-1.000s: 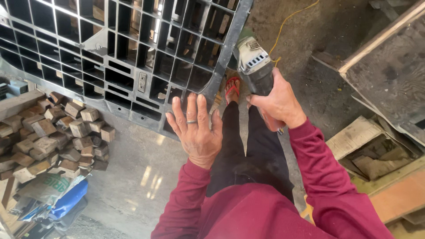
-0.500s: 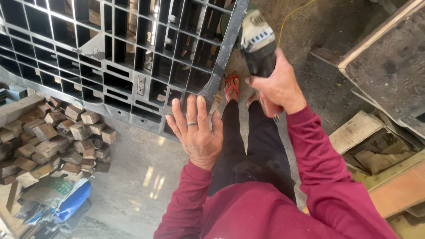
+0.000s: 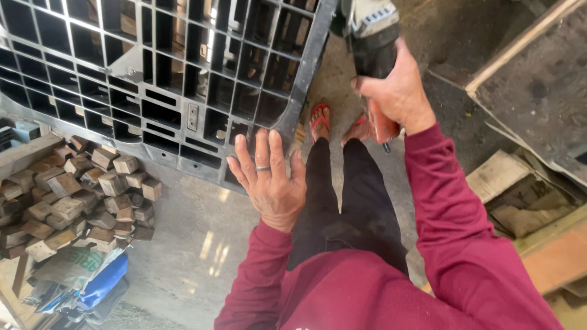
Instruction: The person uses a chisel to scrape the edge of a large black plastic crate, then switches to an angle grinder to smooth the same area. They alternate between the two tools to refine the surface of the crate's rim.
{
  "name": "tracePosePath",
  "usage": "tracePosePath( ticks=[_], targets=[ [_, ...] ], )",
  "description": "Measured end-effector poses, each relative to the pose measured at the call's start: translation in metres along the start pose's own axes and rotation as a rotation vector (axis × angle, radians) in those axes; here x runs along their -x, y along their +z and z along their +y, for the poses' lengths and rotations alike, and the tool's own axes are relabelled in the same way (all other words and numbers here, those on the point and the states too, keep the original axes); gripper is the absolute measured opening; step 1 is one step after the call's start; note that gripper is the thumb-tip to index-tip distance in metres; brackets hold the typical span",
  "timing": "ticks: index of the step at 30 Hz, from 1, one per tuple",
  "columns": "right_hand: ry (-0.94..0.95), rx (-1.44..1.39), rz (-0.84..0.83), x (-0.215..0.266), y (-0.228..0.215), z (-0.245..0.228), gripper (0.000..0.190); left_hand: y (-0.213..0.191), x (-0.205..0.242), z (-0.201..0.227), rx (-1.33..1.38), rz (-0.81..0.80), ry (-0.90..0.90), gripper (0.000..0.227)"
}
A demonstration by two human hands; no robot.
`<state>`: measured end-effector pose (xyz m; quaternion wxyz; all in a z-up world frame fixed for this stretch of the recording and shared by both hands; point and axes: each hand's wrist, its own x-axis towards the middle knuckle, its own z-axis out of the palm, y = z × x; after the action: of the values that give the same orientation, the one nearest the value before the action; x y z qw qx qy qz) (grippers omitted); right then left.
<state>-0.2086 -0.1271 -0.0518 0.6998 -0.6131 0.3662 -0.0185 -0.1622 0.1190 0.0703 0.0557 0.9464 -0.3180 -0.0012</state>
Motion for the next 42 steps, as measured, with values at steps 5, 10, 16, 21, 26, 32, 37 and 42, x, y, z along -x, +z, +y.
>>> tracePosePath(
  ticks=[5,10,16,21,26,32,37,42],
  targets=[
    [0.039,0.101,-0.059,0.028,0.002,0.003,0.069,0.000,-0.007,0.002,-0.003,0.019,0.000,0.056],
    [0.003,-0.104,-0.060,0.046,0.022,0.025,0.077,0.002,-0.005,0.001,-0.014,0.035,0.013,0.056],
    [-0.121,-0.052,0.043,0.011,0.018,0.024,0.073,0.005,-0.006,0.002,-0.043,0.052,0.031,0.056],
    [-0.002,-0.323,0.005,-0.007,0.012,0.024,0.064,0.006,-0.004,0.000,-0.036,0.057,0.037,0.058],
    [0.110,-0.691,-0.042,-0.009,0.021,0.030,0.056,0.007,-0.004,0.000,-0.049,0.037,0.034,0.059],
    [0.308,-1.198,-0.198,0.015,0.036,0.037,0.050,0.004,-0.006,0.002,-0.040,0.038,0.038,0.059],
    [0.350,-1.466,-0.212,0.004,0.031,0.045,0.051,0.001,-0.003,0.002,-0.045,0.015,0.030,0.059],
    [0.345,-1.509,-0.362,-0.011,0.026,0.048,0.056,0.005,-0.006,0.002,-0.044,0.029,0.028,0.059]
  ],
)
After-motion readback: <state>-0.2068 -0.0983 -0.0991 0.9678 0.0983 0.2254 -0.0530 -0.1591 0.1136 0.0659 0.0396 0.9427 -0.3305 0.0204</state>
